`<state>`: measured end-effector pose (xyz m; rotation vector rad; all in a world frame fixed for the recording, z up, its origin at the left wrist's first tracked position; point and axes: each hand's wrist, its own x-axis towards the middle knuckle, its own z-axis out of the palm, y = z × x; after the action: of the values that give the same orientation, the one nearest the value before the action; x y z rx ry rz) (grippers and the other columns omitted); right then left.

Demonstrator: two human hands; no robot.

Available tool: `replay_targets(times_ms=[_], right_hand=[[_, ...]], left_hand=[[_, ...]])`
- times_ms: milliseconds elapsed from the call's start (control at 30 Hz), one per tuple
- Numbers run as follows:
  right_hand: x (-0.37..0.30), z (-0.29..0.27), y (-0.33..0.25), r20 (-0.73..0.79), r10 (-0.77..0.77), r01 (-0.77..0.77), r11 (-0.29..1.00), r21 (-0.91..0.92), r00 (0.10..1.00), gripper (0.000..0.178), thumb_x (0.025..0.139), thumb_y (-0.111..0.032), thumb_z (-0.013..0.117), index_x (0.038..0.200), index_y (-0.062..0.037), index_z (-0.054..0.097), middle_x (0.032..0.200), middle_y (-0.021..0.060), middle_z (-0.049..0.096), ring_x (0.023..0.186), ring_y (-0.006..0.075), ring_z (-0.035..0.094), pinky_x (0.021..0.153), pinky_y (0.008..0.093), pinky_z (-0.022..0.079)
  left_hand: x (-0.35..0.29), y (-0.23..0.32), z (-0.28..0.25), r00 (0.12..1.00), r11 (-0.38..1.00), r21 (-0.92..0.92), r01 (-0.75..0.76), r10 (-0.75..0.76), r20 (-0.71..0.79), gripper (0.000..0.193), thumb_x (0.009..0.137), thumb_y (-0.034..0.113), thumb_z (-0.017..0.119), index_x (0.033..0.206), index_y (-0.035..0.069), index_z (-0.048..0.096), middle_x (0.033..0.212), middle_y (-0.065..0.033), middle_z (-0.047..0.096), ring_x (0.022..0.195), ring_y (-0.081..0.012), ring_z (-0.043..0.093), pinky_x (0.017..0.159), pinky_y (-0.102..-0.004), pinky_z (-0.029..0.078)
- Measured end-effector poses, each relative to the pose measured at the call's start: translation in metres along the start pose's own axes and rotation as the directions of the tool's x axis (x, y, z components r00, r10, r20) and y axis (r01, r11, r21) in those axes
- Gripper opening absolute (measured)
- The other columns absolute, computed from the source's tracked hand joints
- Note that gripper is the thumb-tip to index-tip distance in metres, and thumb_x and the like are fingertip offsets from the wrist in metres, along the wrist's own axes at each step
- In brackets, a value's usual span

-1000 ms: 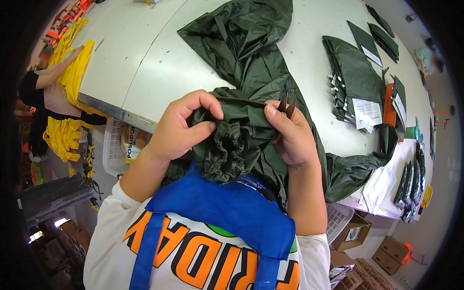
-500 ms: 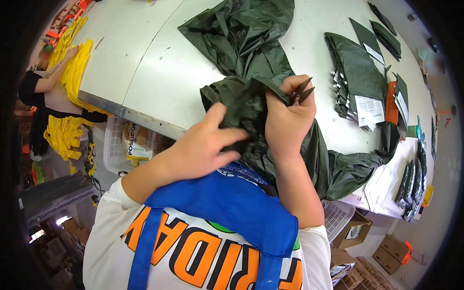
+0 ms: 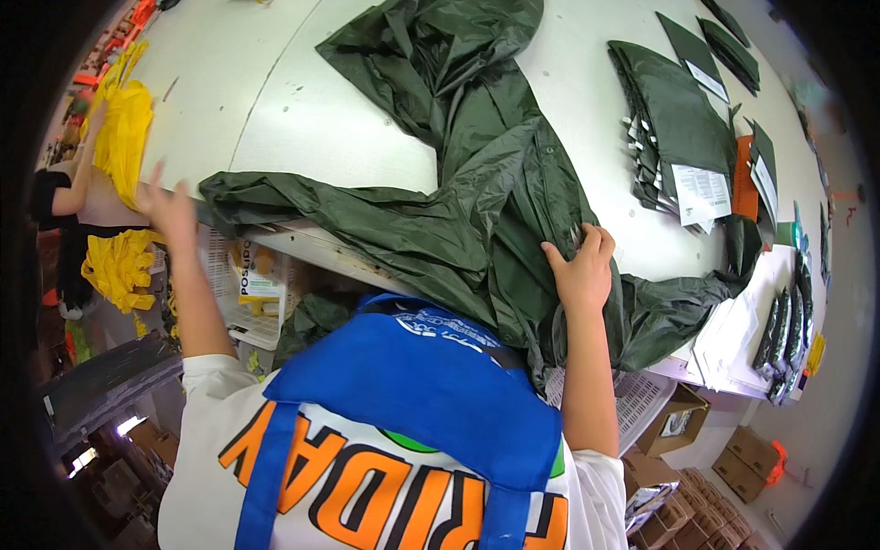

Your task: The person folds a large green tarp on a white table, then places it into a smaller green bag. They seal the bag and set it aside. The person then picks up another green tarp, unfolds it, and begins folding it on the table.

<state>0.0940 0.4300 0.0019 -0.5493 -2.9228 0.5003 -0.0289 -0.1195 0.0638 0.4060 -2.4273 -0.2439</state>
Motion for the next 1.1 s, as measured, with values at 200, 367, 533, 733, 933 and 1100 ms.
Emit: replay_targets(times_ms=[200,367,533,733,933,1100], right_hand=[[0.027,0.007,0.009,0.221,-0.044,0.010,0.989,0.151,0.974,0.024,0.079,-0.018,0.068,0.097,-0.0041,0.062,0.084,0.0133,0.063,0.076,0.0308,0.063,0.069,0.0379,0.050],[0.040,-0.010,0.047,0.007,0.067,-0.067,0.998,0.003,0.998,0.029,0.080,-0.017,0.069,0.104,-0.0030,0.063,0.094,0.0165,0.066,0.081,0.0282,0.064,0.074,0.0345,0.050],[0.053,-0.010,-0.025,0.247,0.066,-0.244,0.521,0.818,0.967,0.044,0.088,-0.038,0.063,0.111,-0.0006,0.057,0.084,0.0042,0.060,0.059,0.0119,0.049,0.053,0.0247,0.041],[0.090,0.045,-0.089,0.585,-0.087,-0.586,0.022,0.810,0.806,0.025,0.090,-0.022,0.062,0.101,0.0004,0.059,0.094,0.0074,0.066,0.064,0.0103,0.053,0.060,0.0253,0.044],[0.060,0.037,-0.115,0.348,-0.070,-0.344,0.067,0.937,0.935,0.030,0.088,-0.002,0.059,0.116,0.0022,0.053,0.110,0.0068,0.062,0.097,0.0147,0.058,0.088,0.0276,0.045],[0.054,0.008,-0.119,0.202,-0.090,-0.197,0.061,0.978,0.975,0.022,0.092,-0.009,0.058,0.111,0.0002,0.056,0.103,0.0027,0.062,0.085,0.0066,0.055,0.076,0.0215,0.045]], left_hand=[[-0.151,0.253,0.078,0.595,0.712,-0.702,0.013,0.558,0.578,0.066,0.082,0.025,0.069,0.137,0.005,0.038,0.128,-0.0203,0.049,0.118,-0.0322,0.049,0.096,-0.0395,0.044],[-0.131,0.281,0.064,0.356,0.836,-0.548,-0.026,0.520,0.776,0.045,0.081,0.019,0.064,0.117,-0.001,0.048,0.109,-0.0235,0.056,0.100,-0.0402,0.055,0.084,-0.0448,0.047],[-0.152,0.276,-0.003,0.438,0.605,-0.792,-0.078,0.735,0.518,0.029,0.080,0.010,0.058,0.107,0.003,0.050,0.096,-0.0183,0.056,0.083,-0.0401,0.058,0.072,-0.0461,0.049],[-0.154,0.242,-0.011,-0.270,0.582,-0.813,-0.005,0.782,0.561,0.029,0.082,0.025,0.063,0.106,0.009,0.059,0.096,-0.0119,0.061,0.083,-0.0331,0.062,0.073,-0.0400,0.052],[-0.117,0.249,0.034,0.586,0.722,-0.639,0.265,0.406,0.701,0.061,0.078,0.036,0.072,0.123,0.002,0.049,0.118,-0.0187,0.052,0.105,-0.0297,0.054,0.086,-0.0378,0.046],[-0.141,0.293,-0.014,0.616,0.700,-0.705,-0.114,0.606,0.503,0.090,0.068,0.037,0.078,0.137,0.002,0.031,0.126,-0.0243,0.049,0.118,-0.0386,0.048,0.099,-0.0445,0.038]])
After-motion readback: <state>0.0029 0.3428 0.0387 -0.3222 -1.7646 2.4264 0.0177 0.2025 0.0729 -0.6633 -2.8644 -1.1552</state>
